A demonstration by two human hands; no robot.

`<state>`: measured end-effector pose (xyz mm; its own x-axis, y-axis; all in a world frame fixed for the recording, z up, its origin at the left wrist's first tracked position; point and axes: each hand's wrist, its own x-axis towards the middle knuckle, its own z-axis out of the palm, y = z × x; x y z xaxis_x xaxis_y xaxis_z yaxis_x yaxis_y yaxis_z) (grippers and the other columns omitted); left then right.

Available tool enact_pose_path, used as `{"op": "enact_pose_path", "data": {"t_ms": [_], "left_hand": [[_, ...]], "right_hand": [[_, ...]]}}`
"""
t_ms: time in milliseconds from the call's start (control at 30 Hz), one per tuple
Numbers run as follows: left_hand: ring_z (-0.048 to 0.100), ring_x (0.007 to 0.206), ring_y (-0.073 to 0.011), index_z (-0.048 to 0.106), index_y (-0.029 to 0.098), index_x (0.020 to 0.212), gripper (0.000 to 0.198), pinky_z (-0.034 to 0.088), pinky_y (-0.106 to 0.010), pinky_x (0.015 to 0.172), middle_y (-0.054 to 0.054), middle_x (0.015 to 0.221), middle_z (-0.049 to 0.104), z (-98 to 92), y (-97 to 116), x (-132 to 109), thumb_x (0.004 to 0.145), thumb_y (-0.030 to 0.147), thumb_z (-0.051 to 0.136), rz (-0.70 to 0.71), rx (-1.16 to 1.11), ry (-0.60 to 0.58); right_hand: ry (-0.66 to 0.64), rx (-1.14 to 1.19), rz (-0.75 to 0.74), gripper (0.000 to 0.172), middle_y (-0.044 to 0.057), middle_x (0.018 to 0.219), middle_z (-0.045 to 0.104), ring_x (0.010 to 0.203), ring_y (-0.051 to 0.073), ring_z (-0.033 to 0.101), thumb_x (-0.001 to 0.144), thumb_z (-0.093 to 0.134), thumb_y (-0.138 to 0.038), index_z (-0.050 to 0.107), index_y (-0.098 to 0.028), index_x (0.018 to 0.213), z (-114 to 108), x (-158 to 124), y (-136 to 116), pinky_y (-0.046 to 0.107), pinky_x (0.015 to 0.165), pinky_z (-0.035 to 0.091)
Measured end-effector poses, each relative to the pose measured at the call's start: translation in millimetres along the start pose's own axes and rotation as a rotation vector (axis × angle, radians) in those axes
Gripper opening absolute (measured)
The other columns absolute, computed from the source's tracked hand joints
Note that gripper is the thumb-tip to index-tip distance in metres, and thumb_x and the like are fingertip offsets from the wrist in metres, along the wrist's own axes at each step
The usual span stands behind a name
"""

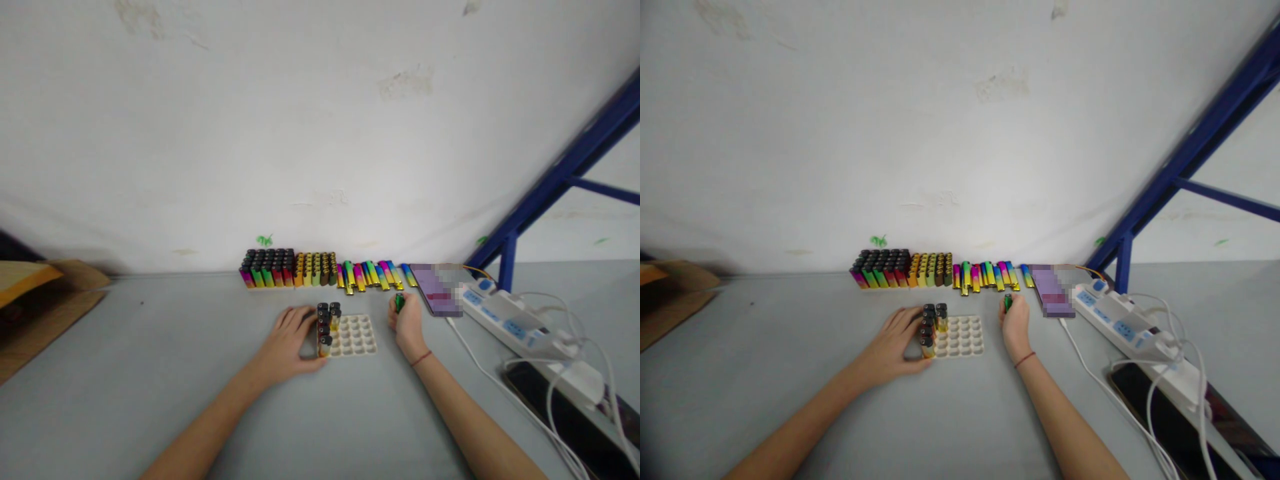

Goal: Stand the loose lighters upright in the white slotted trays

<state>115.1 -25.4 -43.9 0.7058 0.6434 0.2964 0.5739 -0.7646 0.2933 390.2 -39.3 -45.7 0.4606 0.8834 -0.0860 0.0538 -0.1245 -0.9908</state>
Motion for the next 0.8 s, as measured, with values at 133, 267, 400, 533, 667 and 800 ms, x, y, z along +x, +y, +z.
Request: {"op": "enact_pose_path", "data": {"t_ms": [133, 267, 400, 533, 667, 800], "left_hand": [[0.048, 0.123, -0.0348, 0.052, 0.018, 0.129, 0.067, 0.032, -0.053, 0.109, -0.016, 0.132, 0.053, 1.2, -0.4, 0.0, 0.074, 0.053, 0.068, 0.006, -0.014, 0.009], [0.048, 0.123, -0.0353, 0.052, 0.018, 0.129, 0.069, 0.032, -0.053, 0.109, -0.016, 0.132, 0.053, 2.2, -1.0, -0.4, 0.073, 0.054, 0.069, 0.000, -0.010, 0.009], [0.047, 0.125, -0.0355, 0.051, 0.018, 0.130, 0.070, 0.031, -0.054, 0.110, -0.016, 0.133, 0.053, 1.4, 0.0, -0.4, 0.073, 0.055, 0.069, 0.000, 0.001, -0.006], [0.048, 0.124, -0.0348, 0.051, 0.018, 0.130, 0.068, 0.032, -0.053, 0.109, -0.016, 0.132, 0.053, 0.3, 1.8, 0.0, 0.074, 0.052, 0.069, -0.002, 0.009, -0.003], [0.047, 0.125, -0.0354, 0.051, 0.015, 0.129, 0.070, 0.032, -0.054, 0.110, -0.017, 0.132, 0.053, 0.0, 2.6, 0.5, 0.073, 0.052, 0.071, -0.004, 0.004, -0.014], [0.047, 0.125, -0.0350, 0.051, 0.015, 0.129, 0.069, 0.031, -0.054, 0.110, -0.017, 0.133, 0.053, -0.2, 2.6, 0.5, 0.074, 0.051, 0.070, -0.007, 0.000, -0.014]], "right_hand": [[0.002, 0.161, 0.005, 0.034, -0.009, 0.045, 0.029, 0.035, 0.010, 0.026, 0.089, 0.032, -0.054, 0.035, -0.025, 0.071, 3.9, -13.8, -16.2, 0.023, 0.036, 0.019], [-0.258, 0.085, -0.252, 0.028, -0.006, 0.061, 0.051, 0.053, 0.013, 0.050, 0.088, 0.051, -0.052, 0.044, -0.025, 0.092, 2.6, -35.3, -36.0, 0.024, 0.052, 0.043], [-0.493, -0.062, -0.412, 0.027, 0.003, 0.089, 0.062, 0.081, 0.017, 0.060, 0.088, 0.059, -0.047, 0.058, -0.022, 0.095, 4.1, -51.8, -40.7, 0.028, 0.072, 0.050], [-0.597, -0.141, -0.445, 0.023, 0.005, 0.089, 0.066, 0.079, 0.017, 0.063, 0.090, 0.058, -0.040, 0.061, -0.019, 0.099, 10.4, -58.4, -32.9, 0.028, 0.072, 0.051], [-0.542, -0.252, -0.519, 0.015, 0.006, 0.093, 0.069, 0.083, 0.018, 0.065, 0.091, 0.057, -0.032, 0.062, -0.020, 0.099, 15.2, -59.4, -29.1, 0.030, 0.077, 0.053], [-0.484, -0.367, -0.595, 0.016, 0.005, 0.093, 0.069, 0.083, 0.018, 0.066, 0.091, 0.055, -0.025, 0.060, -0.021, 0.106, 20.2, -63.0, -31.1, 0.030, 0.078, 0.053]]}}
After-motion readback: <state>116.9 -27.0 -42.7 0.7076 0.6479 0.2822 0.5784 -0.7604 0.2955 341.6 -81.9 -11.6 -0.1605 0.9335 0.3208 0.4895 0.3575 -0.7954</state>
